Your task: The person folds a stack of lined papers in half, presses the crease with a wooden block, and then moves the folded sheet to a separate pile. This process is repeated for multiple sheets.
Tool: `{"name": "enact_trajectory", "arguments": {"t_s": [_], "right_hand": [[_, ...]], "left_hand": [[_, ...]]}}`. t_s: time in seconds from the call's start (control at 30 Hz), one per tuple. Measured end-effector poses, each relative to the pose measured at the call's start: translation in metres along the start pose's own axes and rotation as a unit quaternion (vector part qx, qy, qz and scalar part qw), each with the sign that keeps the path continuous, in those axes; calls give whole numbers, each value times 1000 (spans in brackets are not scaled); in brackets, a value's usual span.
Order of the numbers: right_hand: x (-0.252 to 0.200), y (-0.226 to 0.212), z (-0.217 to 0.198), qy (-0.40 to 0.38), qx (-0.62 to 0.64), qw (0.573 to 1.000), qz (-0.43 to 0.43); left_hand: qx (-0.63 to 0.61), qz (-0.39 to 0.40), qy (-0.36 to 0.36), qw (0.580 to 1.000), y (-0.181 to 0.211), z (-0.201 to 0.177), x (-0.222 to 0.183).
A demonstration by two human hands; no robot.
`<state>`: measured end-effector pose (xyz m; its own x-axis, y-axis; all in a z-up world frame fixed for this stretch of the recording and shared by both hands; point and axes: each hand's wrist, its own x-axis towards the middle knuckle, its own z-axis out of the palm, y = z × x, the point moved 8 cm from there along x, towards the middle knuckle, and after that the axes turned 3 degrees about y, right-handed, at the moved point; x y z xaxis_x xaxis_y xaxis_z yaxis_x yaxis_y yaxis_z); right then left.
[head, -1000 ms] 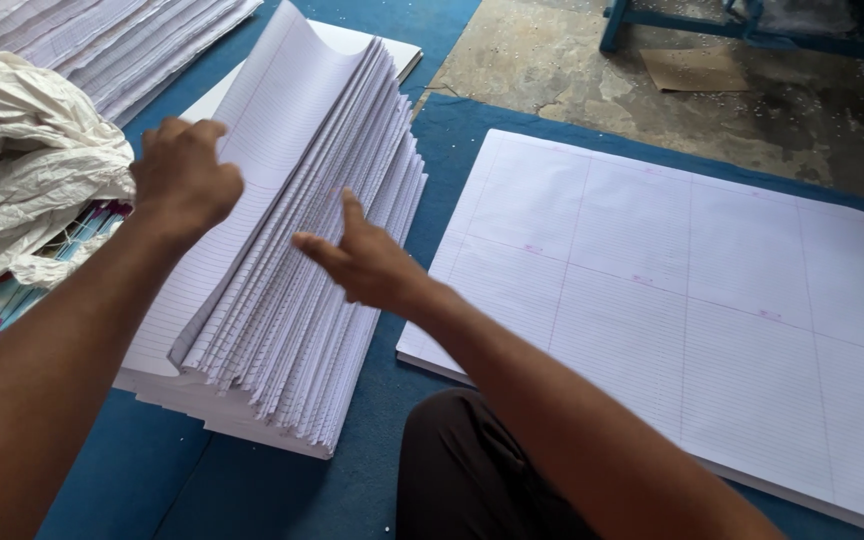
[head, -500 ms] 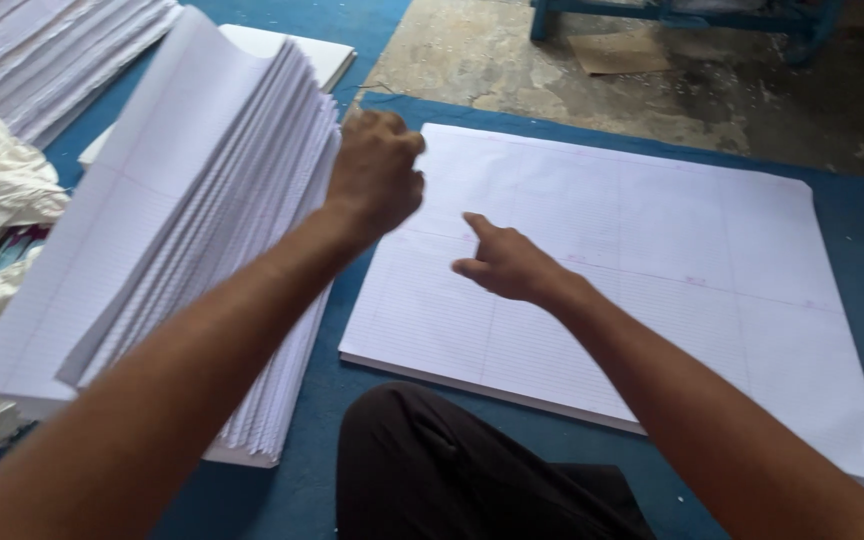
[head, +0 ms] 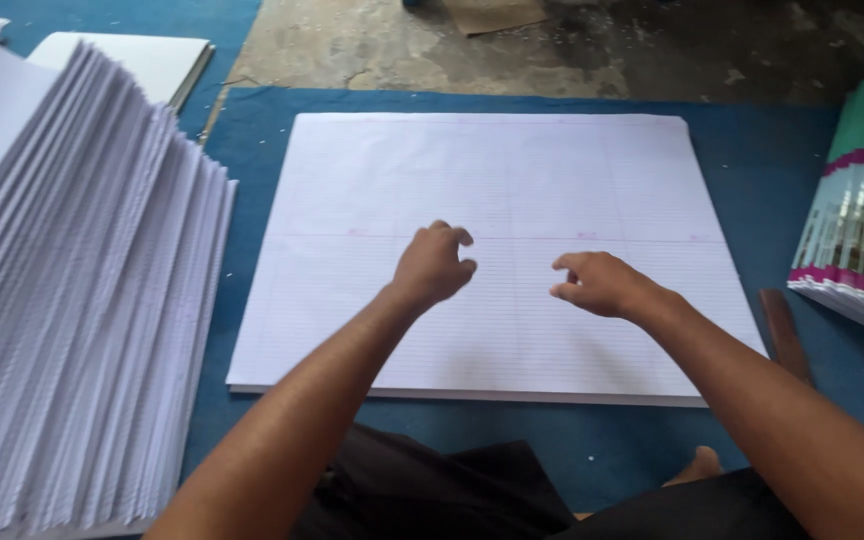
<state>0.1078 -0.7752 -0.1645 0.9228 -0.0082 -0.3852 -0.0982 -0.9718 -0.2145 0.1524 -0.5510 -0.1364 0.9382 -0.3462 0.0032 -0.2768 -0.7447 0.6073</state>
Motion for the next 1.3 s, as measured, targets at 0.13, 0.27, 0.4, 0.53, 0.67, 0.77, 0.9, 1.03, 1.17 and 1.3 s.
{"name": "enact_trajectory", "arguments": {"t_s": [0.13, 0.27, 0.4, 0.53, 0.67, 0.77, 0.9, 1.03, 1.17, 1.3], "right_hand": [[5, 87, 12, 6, -11, 1000, 23], [6, 186, 21, 28, -6, 997, 78], [-1, 286, 24, 66, 7, 982, 179], [-12, 361, 35, 100, 129, 946, 281], [-17, 395, 60, 91, 226, 906, 346], [-17, 399, 69, 87, 248, 898, 353], [-19, 391, 66, 95, 244, 898, 353], [-23, 378, 57, 103, 245, 899, 347], [-30, 364, 43, 115, 226, 901, 351], [-40, 349, 29, 118, 199, 905, 358]], "left_hand": [[14, -7, -74, 997, 16, 59, 11], [25, 8, -124, 992, 35, 112, 14], [44, 23, -145, 988, 61, 152, 12], [94, 44, -156, 982, 89, 177, 7], [109, 83, -141, 981, 118, 192, 9], [113, 92, -146, 978, 131, 206, 10], [96, 97, -142, 980, 145, 218, 14], [84, 109, -132, 982, 155, 225, 15], [106, 110, -141, 978, 158, 228, 15], [112, 107, -144, 977, 159, 227, 15]]}}
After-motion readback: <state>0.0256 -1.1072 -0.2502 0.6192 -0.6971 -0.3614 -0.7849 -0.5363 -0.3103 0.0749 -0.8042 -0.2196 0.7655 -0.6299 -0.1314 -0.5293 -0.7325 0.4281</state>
